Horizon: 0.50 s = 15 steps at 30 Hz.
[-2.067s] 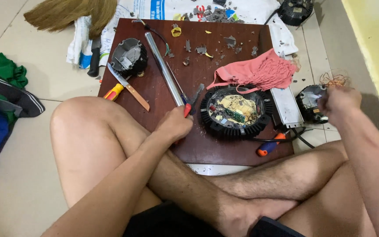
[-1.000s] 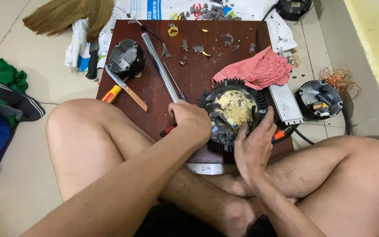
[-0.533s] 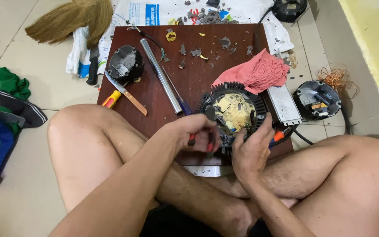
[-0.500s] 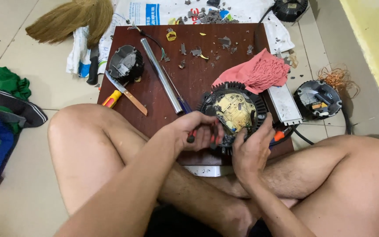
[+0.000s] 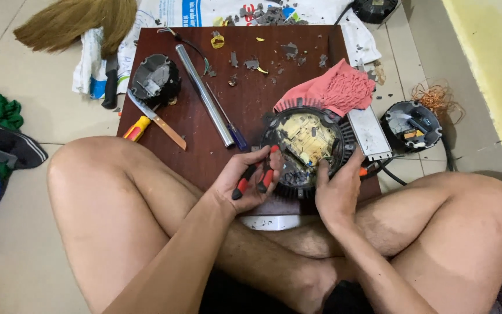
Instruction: The person is disassembling a circular electronic component using a screwdriver to remove screws and pliers to pry parts apart.
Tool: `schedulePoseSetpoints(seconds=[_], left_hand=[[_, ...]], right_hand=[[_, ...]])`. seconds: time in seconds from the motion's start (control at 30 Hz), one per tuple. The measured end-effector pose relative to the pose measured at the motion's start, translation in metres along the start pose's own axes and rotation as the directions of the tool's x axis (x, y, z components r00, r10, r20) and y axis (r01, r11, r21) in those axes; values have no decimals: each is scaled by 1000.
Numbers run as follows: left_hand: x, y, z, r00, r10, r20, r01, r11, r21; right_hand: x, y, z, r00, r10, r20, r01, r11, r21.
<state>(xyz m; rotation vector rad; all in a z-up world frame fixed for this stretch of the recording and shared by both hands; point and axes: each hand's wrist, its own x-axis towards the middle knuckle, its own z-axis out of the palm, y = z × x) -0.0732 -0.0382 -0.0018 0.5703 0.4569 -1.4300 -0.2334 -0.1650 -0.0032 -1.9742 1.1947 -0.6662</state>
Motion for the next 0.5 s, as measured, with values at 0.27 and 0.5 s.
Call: schedulePoseSetpoints(seconds=[0.27, 0.5], left_hand=[[-31, 5, 19, 1000, -18, 18, 13, 964, 267], [-29, 29, 22, 978, 138, -155, 80, 442, 894]], right_hand=[[27, 15, -21, 971, 214, 104, -189, 959, -210], [107, -25, -11, 919, -292, 265, 366, 883, -294]])
